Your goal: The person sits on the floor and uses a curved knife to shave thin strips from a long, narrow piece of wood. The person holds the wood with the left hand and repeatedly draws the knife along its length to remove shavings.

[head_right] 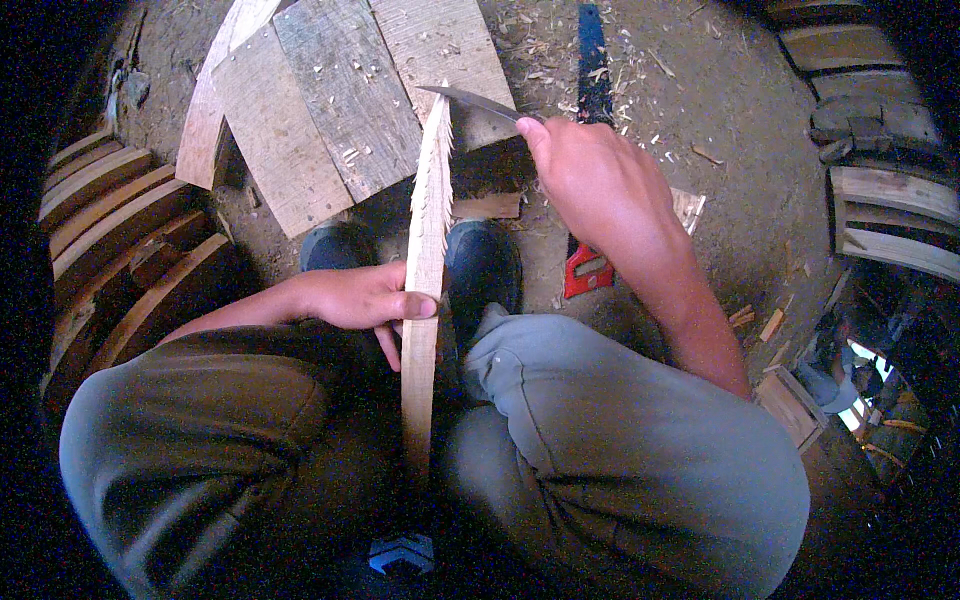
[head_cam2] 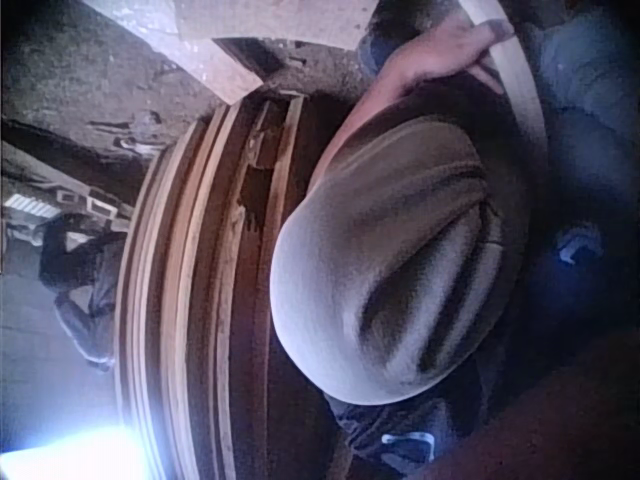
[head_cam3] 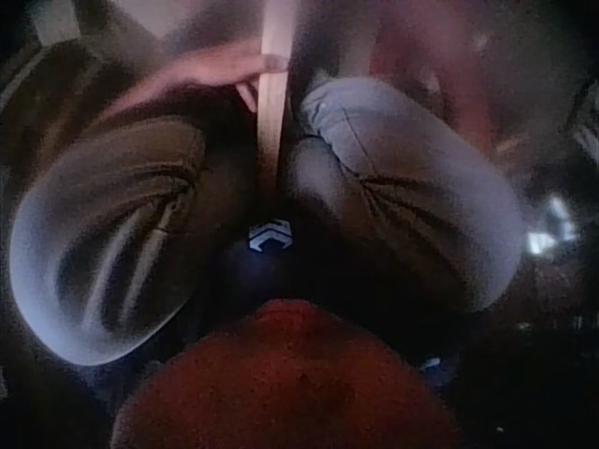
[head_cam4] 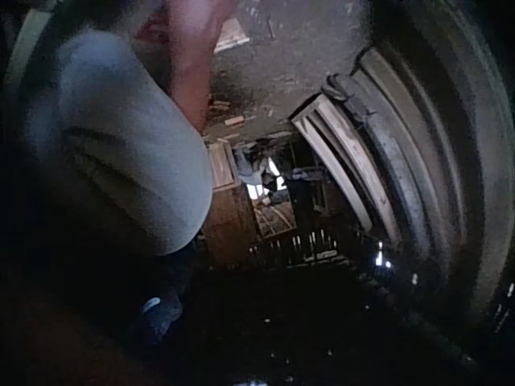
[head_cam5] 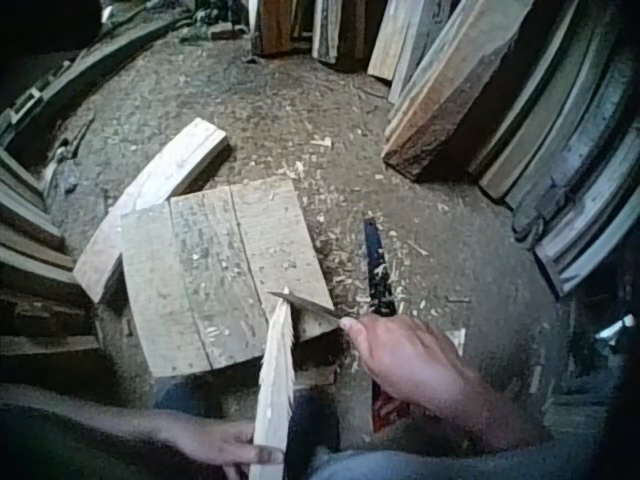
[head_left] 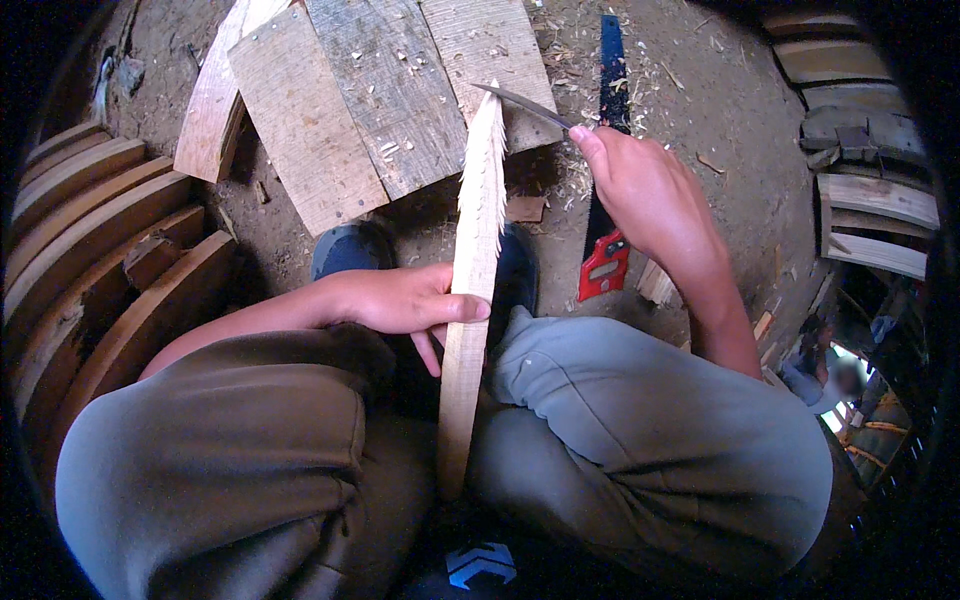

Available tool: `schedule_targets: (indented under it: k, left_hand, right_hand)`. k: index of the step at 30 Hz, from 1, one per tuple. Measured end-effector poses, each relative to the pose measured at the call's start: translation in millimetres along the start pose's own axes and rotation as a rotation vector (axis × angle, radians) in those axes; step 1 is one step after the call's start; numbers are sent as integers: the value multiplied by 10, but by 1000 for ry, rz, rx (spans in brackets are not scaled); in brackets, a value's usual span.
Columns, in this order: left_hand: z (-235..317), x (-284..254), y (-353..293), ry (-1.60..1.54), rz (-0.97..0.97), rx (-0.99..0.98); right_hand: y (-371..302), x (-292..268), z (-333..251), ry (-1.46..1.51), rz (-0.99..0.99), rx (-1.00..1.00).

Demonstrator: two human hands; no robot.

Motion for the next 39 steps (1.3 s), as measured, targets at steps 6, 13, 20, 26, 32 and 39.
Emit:
schedule_targets:
  k: [6,13,20,26,32,39]
  left_hand:
    - [6,14,-10,4,26,6]
    - [14,25,-13,5,24,-19]
    - [167,91,-22,111,104,-52]
    - [320,185,-16,143,55,-58]
    - [359,217,-8,161,23,-40]
    - [368,231,-6,179,12,-42]
  right_hand:
    - [28,17,-37,21,24,42]
    - [133,96,-6,110,66,-1]
    - [480,267,236,929,-172,91]
    - [494,254,116,1374,-445,48]
    - [569,325,73,1683,-722,-102]
    - [578,335,61,1709,-736,-103]
Point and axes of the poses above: each hand's wrist, its own y-axis towards the middle knuckle, its own x-axis out of the palm, z = x × y, the point moved 4 cm from there along y, towards the middle knuckle, and after that the axes turned 6 degrees about x, right-handed, at the moved point
